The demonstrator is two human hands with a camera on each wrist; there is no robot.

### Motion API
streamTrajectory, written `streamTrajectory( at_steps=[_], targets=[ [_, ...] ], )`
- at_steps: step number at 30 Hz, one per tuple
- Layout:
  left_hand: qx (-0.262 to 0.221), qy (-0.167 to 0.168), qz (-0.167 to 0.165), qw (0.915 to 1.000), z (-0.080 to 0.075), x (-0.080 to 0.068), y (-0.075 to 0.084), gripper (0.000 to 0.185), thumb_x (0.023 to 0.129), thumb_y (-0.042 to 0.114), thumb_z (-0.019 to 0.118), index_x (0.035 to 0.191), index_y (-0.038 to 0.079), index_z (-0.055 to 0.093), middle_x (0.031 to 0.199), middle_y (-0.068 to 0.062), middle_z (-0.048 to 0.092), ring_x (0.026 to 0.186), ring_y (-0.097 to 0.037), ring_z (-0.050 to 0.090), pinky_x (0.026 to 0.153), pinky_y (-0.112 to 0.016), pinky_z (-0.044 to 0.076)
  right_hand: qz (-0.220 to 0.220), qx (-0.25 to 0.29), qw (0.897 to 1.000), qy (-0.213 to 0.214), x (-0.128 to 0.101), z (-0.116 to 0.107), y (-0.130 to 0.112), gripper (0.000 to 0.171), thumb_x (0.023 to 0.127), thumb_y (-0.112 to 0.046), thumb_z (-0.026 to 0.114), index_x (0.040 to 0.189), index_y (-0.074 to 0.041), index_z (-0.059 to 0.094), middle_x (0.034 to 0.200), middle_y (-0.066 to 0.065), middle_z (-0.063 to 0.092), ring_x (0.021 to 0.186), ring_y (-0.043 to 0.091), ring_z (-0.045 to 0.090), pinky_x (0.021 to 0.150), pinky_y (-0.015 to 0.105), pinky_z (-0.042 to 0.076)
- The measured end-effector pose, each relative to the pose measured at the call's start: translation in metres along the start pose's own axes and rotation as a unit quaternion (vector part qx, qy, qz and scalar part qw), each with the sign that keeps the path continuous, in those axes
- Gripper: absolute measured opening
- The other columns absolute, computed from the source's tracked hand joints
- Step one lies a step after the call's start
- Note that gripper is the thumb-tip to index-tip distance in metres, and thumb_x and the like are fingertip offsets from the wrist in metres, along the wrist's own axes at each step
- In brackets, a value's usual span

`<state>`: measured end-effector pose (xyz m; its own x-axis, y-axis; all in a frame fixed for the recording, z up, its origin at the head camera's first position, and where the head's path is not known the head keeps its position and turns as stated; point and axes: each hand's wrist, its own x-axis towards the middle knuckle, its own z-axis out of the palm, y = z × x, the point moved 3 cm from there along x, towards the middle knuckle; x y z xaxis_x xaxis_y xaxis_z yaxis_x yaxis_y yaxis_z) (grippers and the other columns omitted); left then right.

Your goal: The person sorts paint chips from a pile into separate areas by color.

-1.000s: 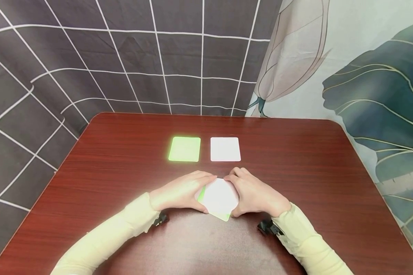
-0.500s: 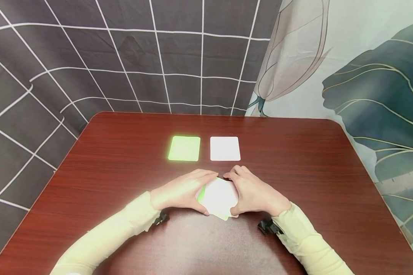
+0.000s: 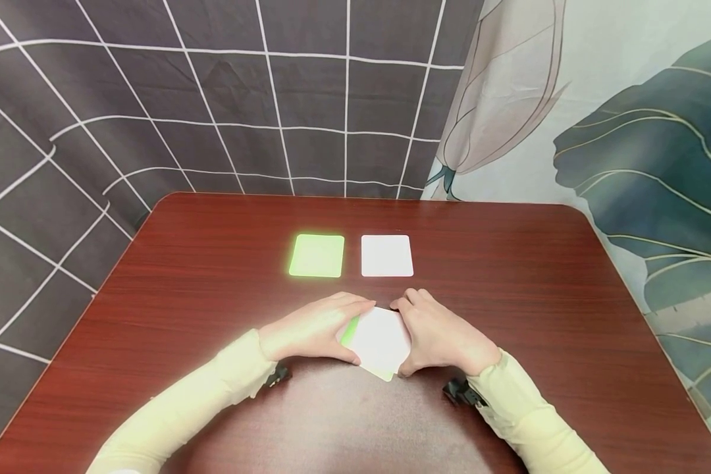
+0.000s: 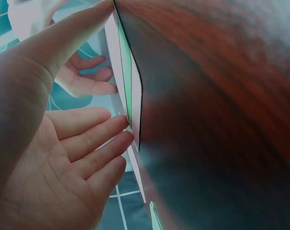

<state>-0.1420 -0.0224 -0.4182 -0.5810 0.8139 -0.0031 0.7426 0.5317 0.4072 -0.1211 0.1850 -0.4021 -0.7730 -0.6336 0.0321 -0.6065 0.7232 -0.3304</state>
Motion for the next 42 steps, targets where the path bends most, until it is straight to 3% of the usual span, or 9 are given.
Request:
streamTrajectory(
  at_steps=[9, 16, 21, 31, 42],
  targets=[
    [-0.001, 0.007, 0.02, 0.9998, -0.001, 0.001, 0.004, 0.1, 0.072, 0.046, 0.092, 0.148, -0.001, 0.047, 0.142, -0.006, 0.055, 0.132, -0.022, 0.048, 0.11, -0.026, 0.037, -0.013, 0.024, 1.0, 0.011, 0.001, 0.001, 0.001, 0.082, 0.046, -0.034, 0.096, 0.115, -0.007, 0.061, 0.104, -0.002, 0.049, 0.094, 0.015, 0.049, 0.081, 0.033, 0.05],
    [0.013, 0.02, 0.031, 0.9992, -0.002, 0.001, 0.004, 0.098, 0.073, 0.047, 0.091, 0.146, -0.004, 0.049, 0.137, -0.006, 0.058, 0.127, -0.022, 0.052, 0.107, -0.025, 0.039, -0.028, 0.011, 0.999, 0.02, 0.001, 0.003, -0.001, 0.093, 0.043, -0.043, 0.097, 0.119, -0.006, 0.059, 0.106, -0.001, 0.054, 0.098, 0.017, 0.048, 0.082, 0.034, 0.05],
    [0.019, 0.016, 0.019, 0.9995, -0.002, 0.0, 0.003, 0.101, 0.073, 0.05, 0.09, 0.148, -0.003, 0.047, 0.14, -0.006, 0.056, 0.129, -0.022, 0.05, 0.108, -0.025, 0.039, -0.04, 0.011, 0.999, 0.03, 0.001, 0.002, -0.001, 0.093, 0.043, -0.039, 0.096, 0.12, -0.003, 0.06, 0.107, 0.001, 0.054, 0.098, 0.018, 0.047, 0.081, 0.034, 0.05],
    [0.037, 0.042, 0.0, 0.9985, -0.013, 0.006, 0.0, 0.107, 0.069, 0.046, 0.093, 0.152, 0.0, 0.043, 0.145, -0.007, 0.051, 0.133, -0.021, 0.046, 0.109, -0.027, 0.038, -0.02, 0.035, 0.998, 0.046, 0.007, -0.014, 0.01, 0.098, 0.048, -0.039, 0.098, 0.127, 0.002, 0.06, 0.119, 0.007, 0.056, 0.104, 0.021, 0.05, 0.085, 0.038, 0.051],
    [0.009, 0.075, -0.015, 0.997, -0.029, 0.016, -0.015, 0.105, 0.07, 0.045, 0.093, 0.152, 0.0, 0.043, 0.151, -0.01, 0.047, 0.138, -0.024, 0.042, 0.114, -0.027, 0.03, 0.028, 0.035, 0.997, 0.065, 0.011, -0.032, 0.026, 0.105, 0.053, -0.039, 0.1, 0.136, 0.006, 0.056, 0.127, 0.014, 0.055, 0.116, 0.029, 0.053, 0.097, 0.045, 0.049]
  ],
)
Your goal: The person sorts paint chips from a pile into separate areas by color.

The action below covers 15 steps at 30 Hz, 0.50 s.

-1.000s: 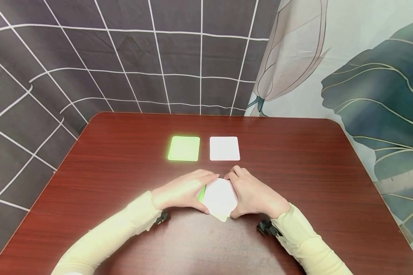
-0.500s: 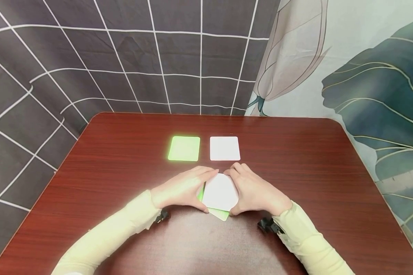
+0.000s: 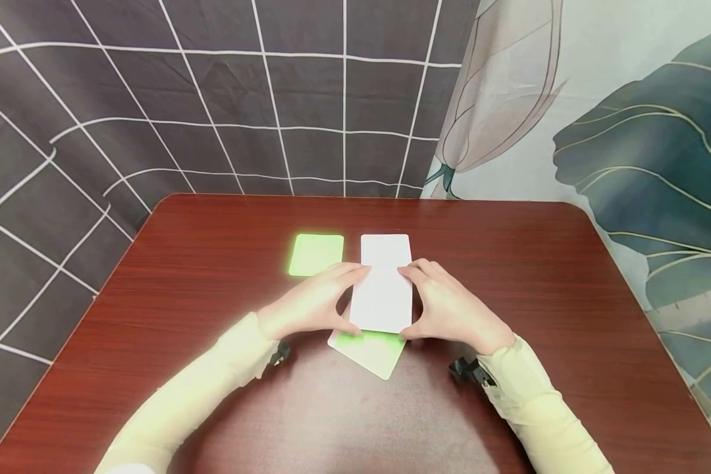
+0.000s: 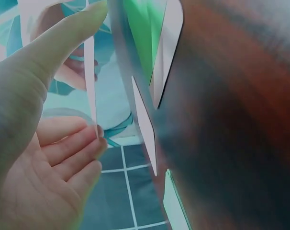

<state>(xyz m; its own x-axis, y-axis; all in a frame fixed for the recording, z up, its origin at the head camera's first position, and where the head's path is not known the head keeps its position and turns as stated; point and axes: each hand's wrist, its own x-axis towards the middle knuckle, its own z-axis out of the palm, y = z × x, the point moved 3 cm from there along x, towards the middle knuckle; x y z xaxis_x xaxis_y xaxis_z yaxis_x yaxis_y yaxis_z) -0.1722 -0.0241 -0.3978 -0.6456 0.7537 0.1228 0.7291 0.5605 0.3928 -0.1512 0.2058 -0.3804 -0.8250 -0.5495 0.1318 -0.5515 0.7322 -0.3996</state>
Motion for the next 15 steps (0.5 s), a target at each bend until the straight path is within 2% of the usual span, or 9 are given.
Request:
streamTrajectory(
  at_steps=[9, 15],
  targets=[
    [0.0, 0.017, -0.004, 0.9998, -0.015, 0.026, -0.014, 0.105, 0.072, 0.045, 0.092, 0.152, -0.002, 0.042, 0.153, -0.013, 0.045, 0.14, -0.026, 0.041, 0.116, -0.028, 0.027, 0.018, 0.018, 1.0, 0.004, 0.024, -0.016, 0.02, 0.1, 0.057, -0.031, 0.101, 0.137, 0.006, 0.056, 0.129, 0.014, 0.052, 0.116, 0.031, 0.053, 0.097, 0.048, 0.049],
    [-0.006, 0.027, -0.017, 0.9995, -0.025, 0.047, -0.025, 0.105, 0.073, 0.044, 0.092, 0.153, -0.001, 0.041, 0.153, -0.012, 0.045, 0.141, -0.025, 0.039, 0.116, -0.026, 0.027, 0.043, 0.025, 0.999, -0.016, 0.044, -0.03, 0.035, 0.097, 0.062, -0.027, 0.098, 0.14, 0.007, 0.053, 0.134, 0.018, 0.05, 0.12, 0.035, 0.051, 0.101, 0.052, 0.046]
  ],
)
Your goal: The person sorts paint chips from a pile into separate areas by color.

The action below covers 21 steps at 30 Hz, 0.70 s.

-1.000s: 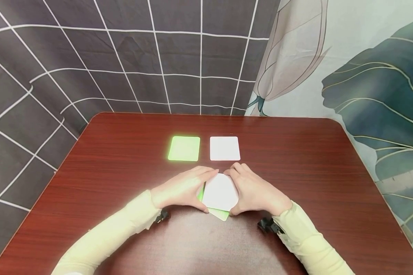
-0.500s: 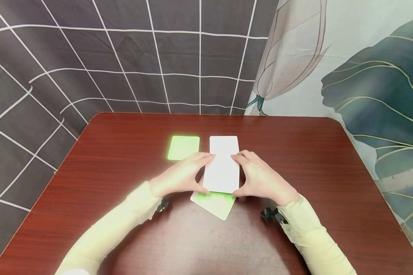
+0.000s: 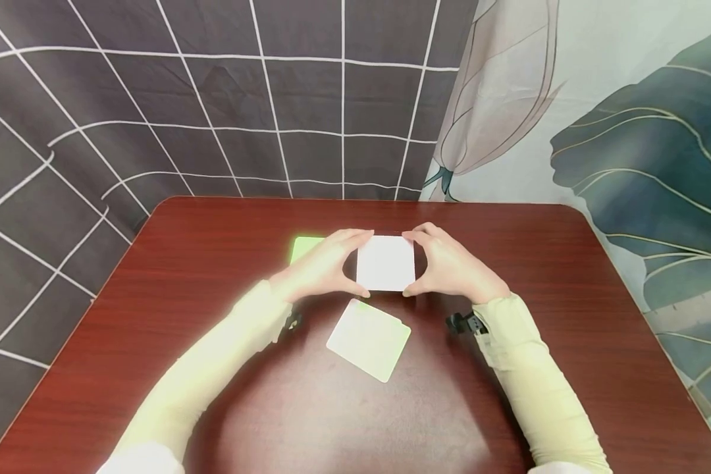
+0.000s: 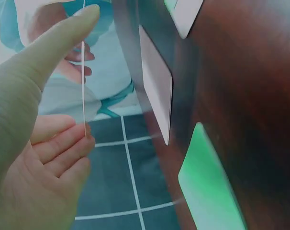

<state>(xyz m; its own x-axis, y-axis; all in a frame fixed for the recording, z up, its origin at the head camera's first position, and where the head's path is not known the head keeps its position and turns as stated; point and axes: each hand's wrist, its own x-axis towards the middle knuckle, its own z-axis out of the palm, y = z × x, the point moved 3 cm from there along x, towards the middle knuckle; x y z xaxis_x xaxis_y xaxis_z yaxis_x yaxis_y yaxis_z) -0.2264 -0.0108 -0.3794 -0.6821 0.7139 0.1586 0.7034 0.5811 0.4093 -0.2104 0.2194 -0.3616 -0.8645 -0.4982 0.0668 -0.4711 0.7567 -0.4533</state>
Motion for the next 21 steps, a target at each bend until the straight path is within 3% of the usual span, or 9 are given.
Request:
streamTrajectory(
  at_steps=[8, 13, 21],
  targets=[
    [-0.028, 0.004, -0.034, 0.999, -0.005, 0.021, -0.016, 0.108, 0.072, 0.045, 0.092, 0.155, 0.002, 0.039, 0.152, -0.01, 0.046, 0.139, -0.022, 0.041, 0.113, -0.025, 0.031, 0.021, -0.012, 1.0, 0.001, 0.02, -0.01, 0.008, 0.096, 0.063, -0.022, 0.096, 0.142, 0.009, 0.05, 0.136, 0.021, 0.049, 0.123, 0.037, 0.048, 0.103, 0.054, 0.044],
    [-0.03, 0.013, -0.039, 0.9987, -0.005, 0.03, -0.023, 0.108, 0.071, 0.042, 0.094, 0.154, 0.0, 0.04, 0.15, -0.011, 0.048, 0.137, -0.022, 0.043, 0.112, -0.024, 0.031, 0.029, -0.012, 0.999, 0.001, 0.03, -0.012, 0.016, 0.096, 0.064, -0.022, 0.096, 0.143, 0.008, 0.051, 0.136, 0.022, 0.05, 0.124, 0.04, 0.05, 0.104, 0.055, 0.043],
    [-0.025, -0.006, -0.056, 0.9981, 0.002, 0.039, -0.028, 0.107, 0.071, 0.041, 0.094, 0.153, -0.002, 0.04, 0.15, -0.012, 0.048, 0.137, -0.024, 0.043, 0.113, -0.024, 0.031, 0.042, 0.004, 0.999, -0.024, 0.039, -0.003, 0.031, 0.094, 0.065, -0.023, 0.095, 0.143, 0.007, 0.052, 0.139, 0.024, 0.049, 0.126, 0.041, 0.048, 0.105, 0.056, 0.04]
  ],
)
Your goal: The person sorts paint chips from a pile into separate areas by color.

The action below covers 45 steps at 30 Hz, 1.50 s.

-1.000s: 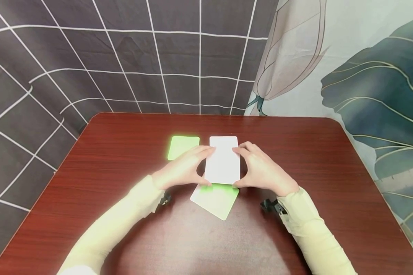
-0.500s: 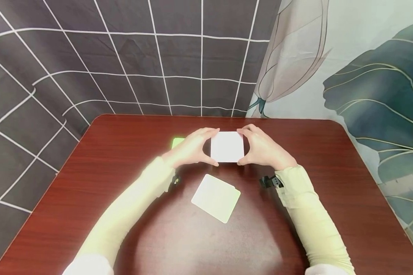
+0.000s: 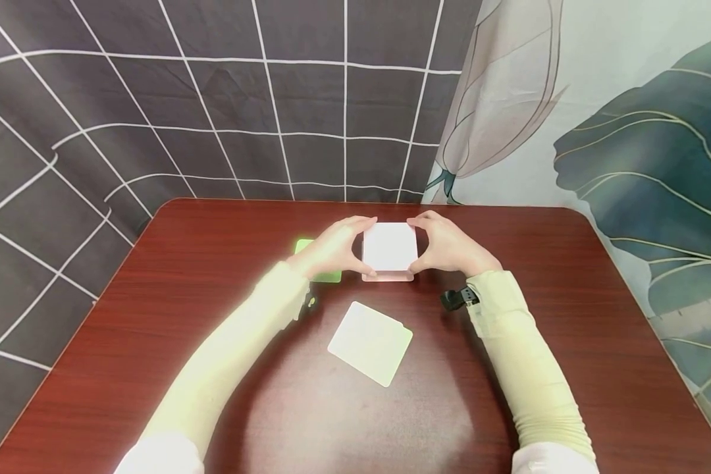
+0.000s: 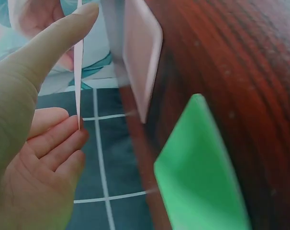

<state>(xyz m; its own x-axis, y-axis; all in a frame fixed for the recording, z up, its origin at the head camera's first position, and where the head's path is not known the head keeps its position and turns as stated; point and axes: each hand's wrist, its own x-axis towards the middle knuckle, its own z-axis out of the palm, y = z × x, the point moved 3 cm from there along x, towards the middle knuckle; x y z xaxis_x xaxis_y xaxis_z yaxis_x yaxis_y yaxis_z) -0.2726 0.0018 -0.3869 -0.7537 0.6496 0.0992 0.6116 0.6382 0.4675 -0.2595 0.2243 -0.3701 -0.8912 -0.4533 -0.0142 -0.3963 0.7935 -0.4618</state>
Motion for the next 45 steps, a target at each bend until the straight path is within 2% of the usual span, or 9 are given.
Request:
streamTrajectory(
  at_steps=[5, 10, 15, 22, 29, 39, 45],
  targets=[
    [0.005, -0.02, -0.009, 0.9997, 0.01, 0.001, -0.004, 0.107, 0.071, 0.04, 0.094, 0.152, -0.004, 0.04, 0.149, -0.014, 0.049, 0.136, -0.025, 0.044, 0.113, -0.025, 0.032, 0.001, 0.006, 1.0, -0.023, 0.006, 0.012, 0.009, 0.096, 0.065, -0.028, 0.095, 0.142, 0.008, 0.052, 0.138, 0.025, 0.049, 0.126, 0.04, 0.048, 0.106, 0.055, 0.04],
    [-0.002, -0.041, -0.013, 0.9991, 0.02, 0.002, -0.007, 0.108, 0.072, 0.039, 0.094, 0.153, -0.005, 0.038, 0.149, -0.015, 0.049, 0.136, -0.024, 0.045, 0.113, -0.026, 0.032, 0.0, 0.015, 0.999, -0.041, 0.011, 0.023, 0.019, 0.091, 0.067, -0.025, 0.093, 0.141, 0.01, 0.052, 0.138, 0.027, 0.049, 0.126, 0.04, 0.048, 0.108, 0.054, 0.038],
    [-0.001, -0.048, -0.018, 0.9987, 0.026, 0.004, -0.011, 0.107, 0.073, 0.042, 0.092, 0.153, -0.006, 0.038, 0.148, -0.015, 0.049, 0.136, -0.024, 0.046, 0.112, -0.027, 0.034, 0.006, 0.017, 0.999, -0.047, 0.013, 0.029, 0.025, 0.091, 0.067, -0.022, 0.092, 0.142, 0.009, 0.052, 0.139, 0.026, 0.049, 0.126, 0.039, 0.048, 0.108, 0.053, 0.038],
    [0.005, -0.058, -0.015, 0.9982, 0.028, 0.005, -0.014, 0.104, 0.074, 0.04, 0.09, 0.152, -0.007, 0.039, 0.148, -0.017, 0.05, 0.136, -0.025, 0.046, 0.113, -0.029, 0.033, 0.002, 0.012, 0.999, -0.051, 0.014, 0.032, 0.024, 0.092, 0.066, -0.025, 0.092, 0.142, 0.009, 0.052, 0.138, 0.026, 0.049, 0.126, 0.04, 0.048, 0.108, 0.053, 0.039],
    [-0.002, -0.071, -0.036, 0.9969, 0.028, 0.005, -0.015, 0.1, 0.077, 0.037, 0.087, 0.153, -0.004, 0.038, 0.15, -0.015, 0.047, 0.138, -0.025, 0.043, 0.114, -0.03, 0.032, 0.01, 0.017, 0.998, -0.057, 0.014, 0.034, 0.021, 0.088, 0.068, -0.022, 0.092, 0.14, 0.011, 0.053, 0.135, 0.024, 0.048, 0.122, 0.038, 0.048, 0.106, 0.052, 0.041],
    [0.003, -0.072, -0.046, 0.9963, 0.027, 0.005, -0.014, 0.098, 0.079, 0.036, 0.086, 0.155, -0.001, 0.037, 0.151, -0.014, 0.047, 0.138, -0.026, 0.042, 0.115, -0.031, 0.031, 0.017, 0.024, 0.998, -0.057, 0.014, 0.036, 0.022, 0.087, 0.07, -0.022, 0.091, 0.141, 0.01, 0.053, 0.131, 0.023, 0.049, 0.12, 0.036, 0.048, 0.104, 0.051, 0.042],
    [0.001, -0.064, -0.041, 0.9971, 0.027, 0.004, -0.014, 0.1, 0.079, 0.038, 0.086, 0.156, -0.001, 0.036, 0.151, -0.015, 0.047, 0.138, -0.029, 0.041, 0.115, -0.032, 0.031, 0.014, 0.011, 0.999, -0.051, 0.013, 0.034, 0.019, 0.09, 0.072, -0.026, 0.089, 0.144, 0.01, 0.049, 0.137, 0.025, 0.047, 0.125, 0.038, 0.046, 0.107, 0.053, 0.04]
  ],
)
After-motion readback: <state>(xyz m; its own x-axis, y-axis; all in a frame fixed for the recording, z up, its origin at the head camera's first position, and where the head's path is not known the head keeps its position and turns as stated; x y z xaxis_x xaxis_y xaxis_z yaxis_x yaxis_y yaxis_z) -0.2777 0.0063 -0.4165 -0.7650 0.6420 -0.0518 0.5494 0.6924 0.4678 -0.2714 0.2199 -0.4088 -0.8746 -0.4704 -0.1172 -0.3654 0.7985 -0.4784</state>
